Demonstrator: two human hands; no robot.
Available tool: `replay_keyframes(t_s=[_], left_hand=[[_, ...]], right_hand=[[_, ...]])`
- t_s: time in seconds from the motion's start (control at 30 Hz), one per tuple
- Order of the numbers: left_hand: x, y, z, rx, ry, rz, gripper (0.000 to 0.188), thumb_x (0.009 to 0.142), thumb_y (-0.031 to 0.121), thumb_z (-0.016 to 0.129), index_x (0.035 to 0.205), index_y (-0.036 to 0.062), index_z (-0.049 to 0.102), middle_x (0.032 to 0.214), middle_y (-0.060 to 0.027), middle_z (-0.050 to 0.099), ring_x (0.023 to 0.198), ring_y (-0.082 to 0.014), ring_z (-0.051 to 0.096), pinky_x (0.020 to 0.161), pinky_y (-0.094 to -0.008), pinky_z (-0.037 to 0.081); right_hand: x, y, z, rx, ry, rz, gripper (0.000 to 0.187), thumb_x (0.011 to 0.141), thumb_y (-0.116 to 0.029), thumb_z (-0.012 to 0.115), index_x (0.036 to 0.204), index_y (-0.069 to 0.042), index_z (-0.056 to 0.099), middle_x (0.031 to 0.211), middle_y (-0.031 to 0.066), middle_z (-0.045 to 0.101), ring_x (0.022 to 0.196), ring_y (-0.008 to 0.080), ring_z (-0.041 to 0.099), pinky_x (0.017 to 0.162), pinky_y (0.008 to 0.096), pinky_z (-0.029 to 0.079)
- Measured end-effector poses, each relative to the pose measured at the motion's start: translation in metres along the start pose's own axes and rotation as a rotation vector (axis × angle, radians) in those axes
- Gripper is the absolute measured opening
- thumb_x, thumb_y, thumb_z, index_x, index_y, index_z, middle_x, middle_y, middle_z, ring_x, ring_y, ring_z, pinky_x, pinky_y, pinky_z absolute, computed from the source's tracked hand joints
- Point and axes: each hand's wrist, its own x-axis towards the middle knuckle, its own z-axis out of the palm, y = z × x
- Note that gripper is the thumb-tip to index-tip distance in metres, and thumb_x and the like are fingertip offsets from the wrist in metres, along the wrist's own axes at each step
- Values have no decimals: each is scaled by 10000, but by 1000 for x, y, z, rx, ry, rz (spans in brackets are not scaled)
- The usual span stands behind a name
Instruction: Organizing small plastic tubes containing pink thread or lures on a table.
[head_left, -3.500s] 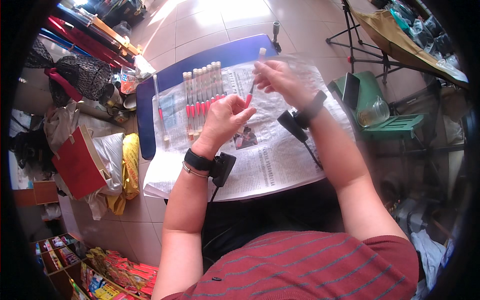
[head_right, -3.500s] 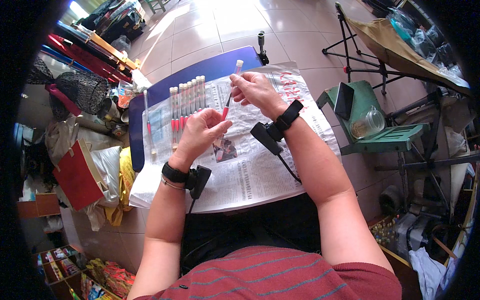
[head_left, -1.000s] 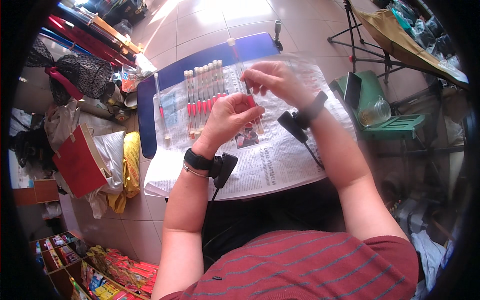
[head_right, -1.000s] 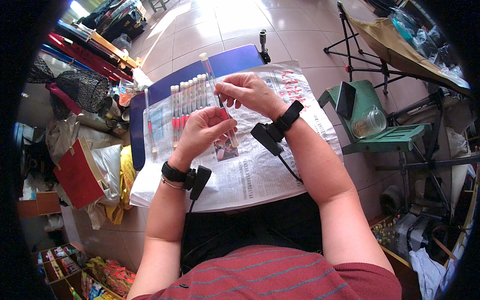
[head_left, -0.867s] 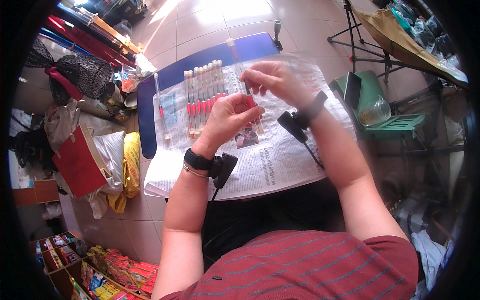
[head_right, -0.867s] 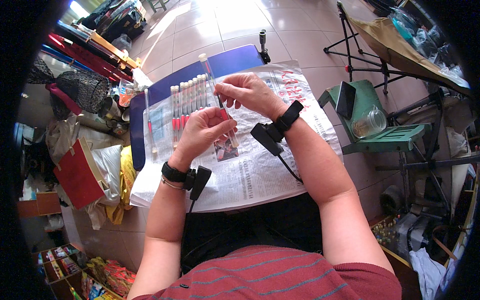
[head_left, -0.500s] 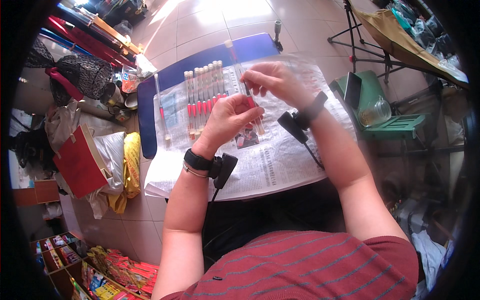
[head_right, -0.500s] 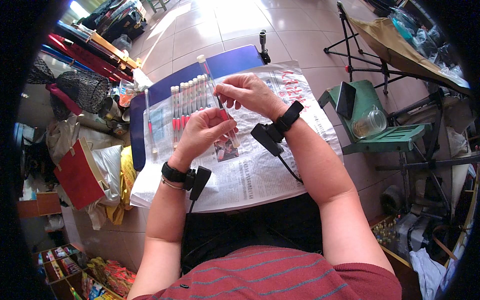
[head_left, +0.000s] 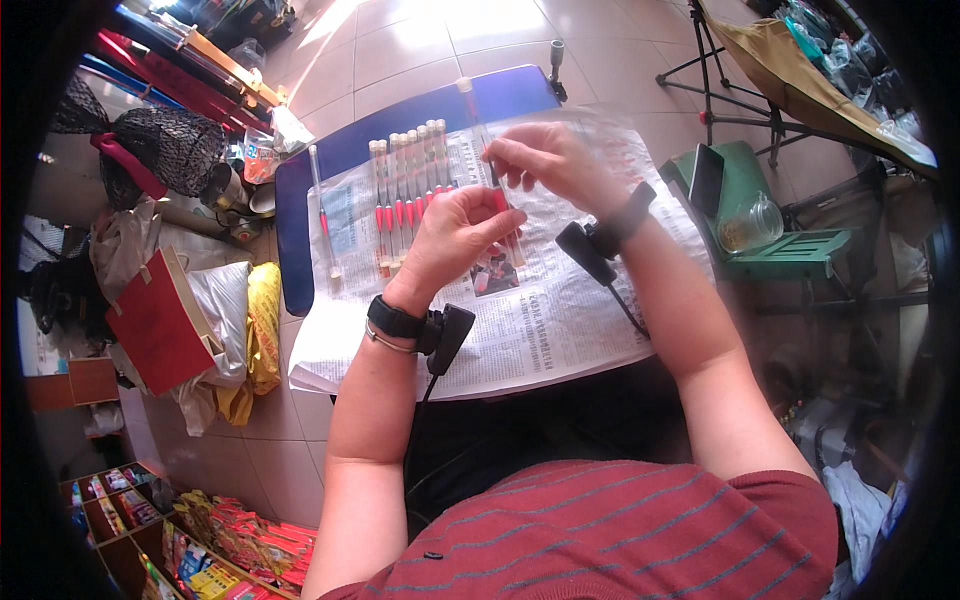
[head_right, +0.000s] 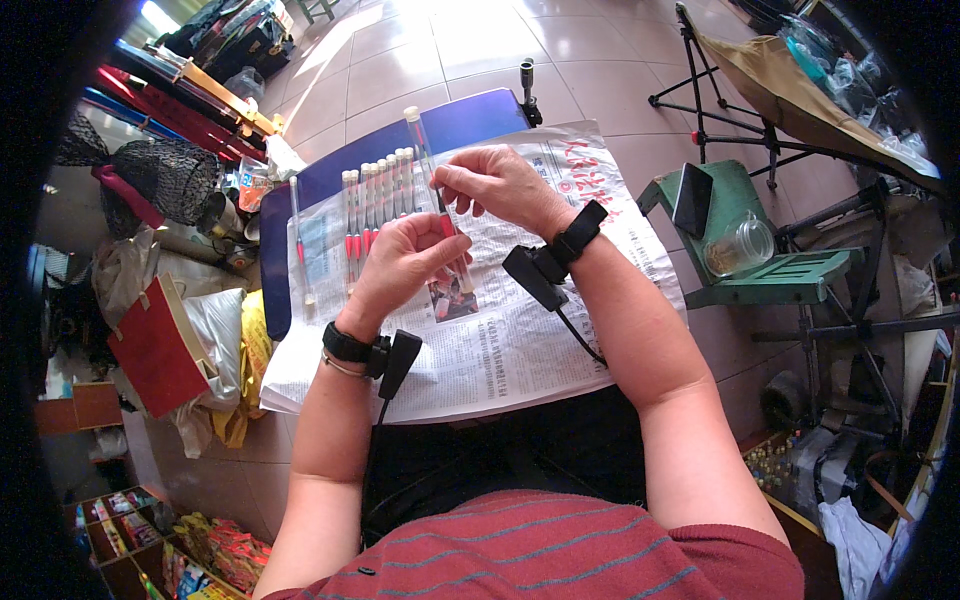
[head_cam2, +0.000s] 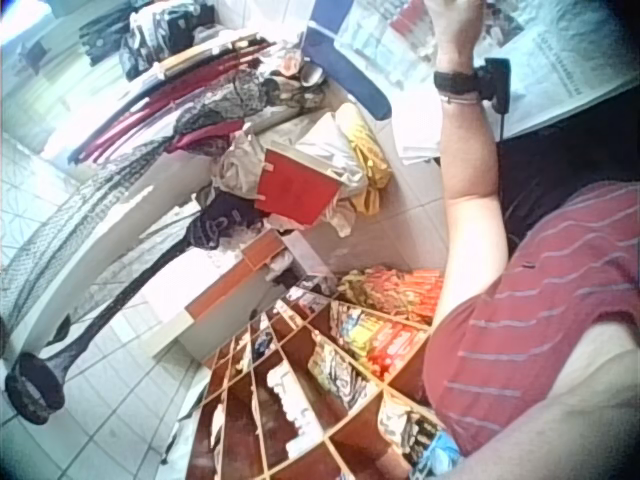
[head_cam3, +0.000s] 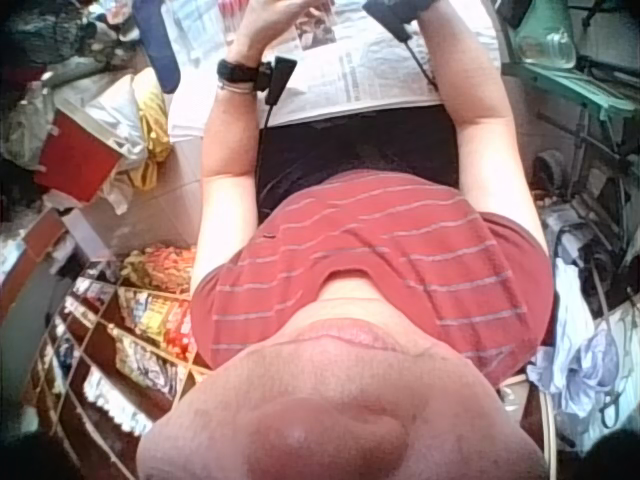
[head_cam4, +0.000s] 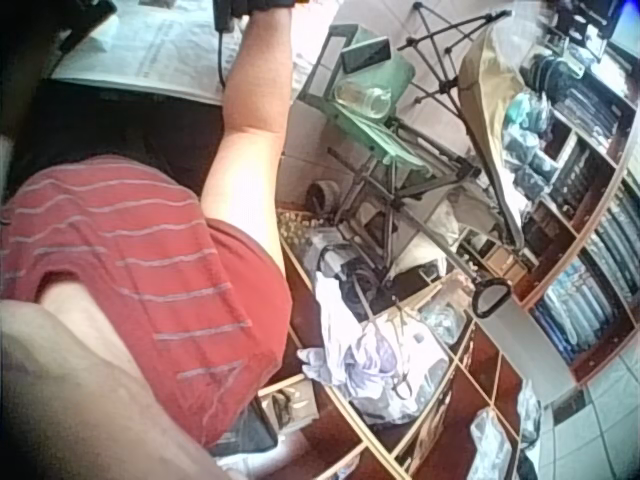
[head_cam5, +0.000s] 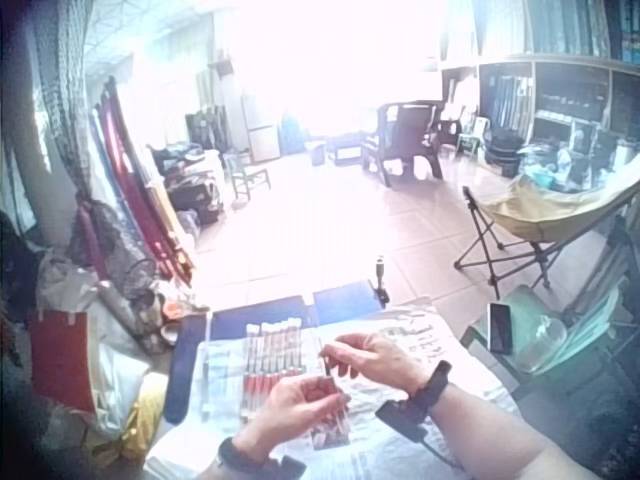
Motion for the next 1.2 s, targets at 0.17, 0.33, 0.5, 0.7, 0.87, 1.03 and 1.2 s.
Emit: replay_keyframes(t_s=[0.17, 0.33, 0.5, 0.7, 0.87, 1.03, 1.2], left_hand=[[3, -7, 1, 75, 90, 30, 248, 863, 204, 728, 933, -27, 670, 755, -44, 676, 676, -77, 633, 592, -217, 519], [4, -10, 4, 190, 112, 49, 243, 853, 198, 742, 963, -4, 662, 775, -34, 686, 680, -55, 619, 584, -194, 491], [2, -11, 3, 199, 45, -20, 296, 843, 209, 751, 1001, -17, 643, 797, -61, 704, 703, -77, 644, 619, -210, 522], [2, -9, 2, 115, -11, -122, 313, 847, 208, 745, 1023, -26, 633, 802, -86, 707, 714, -105, 672, 628, -230, 552], [2, -8, 3, 124, -9, -130, 312, 847, 213, 747, 1013, -24, 630, 797, -82, 705, 706, -103, 670, 618, -227, 549], [3, -10, 3, 112, 4, -120, 285, 836, 215, 762, 958, 1, 618, 801, -56, 694, 697, -78, 651, 610, -216, 542], [3, -11, 5, 171, 37, -124, 282, 827, 224, 771, 928, 16, 609, 775, -37, 680, 683, -64, 638, 593, -207, 536]], right_hand=[[-1, 1, 0, -163, -111, 96, 321, 913, -335, 637, 963, -24, 700, 795, 34, 679, 702, 88, 634, 586, 238, 515], [0, 5, 1, -195, -189, 167, 307, 891, -303, 647, 953, -5, 686, 800, 34, 661, 722, 102, 618, 611, 234, 496], [0, 8, -1, -181, -56, 211, 334, 900, -322, 636, 944, 5, 684, 794, 30, 661, 721, 97, 615, 611, 230, 496], [3, 9, -4, -150, -51, 294, 368, 955, -348, 569, 971, 3, 676, 795, 29, 664, 706, 88, 617, 609, 224, 500], [2, 13, -4, -38, -26, 307, 386, 977, -360, 531, 1015, -2, 669, 795, 37, 666, 703, 89, 627, 617, 217, 508], [2, 12, -4, -38, -24, 329, 397, 982, -361, 520, 1035, 4, 664, 810, 51, 669, 711, 102, 640, 631, 221, 520], [0, 10, -3, -38, -2, 352, 393, 980, -350, 521, 1037, 13, 662, 816, 62, 673, 726, 115, 654, 645, 232, 535]])
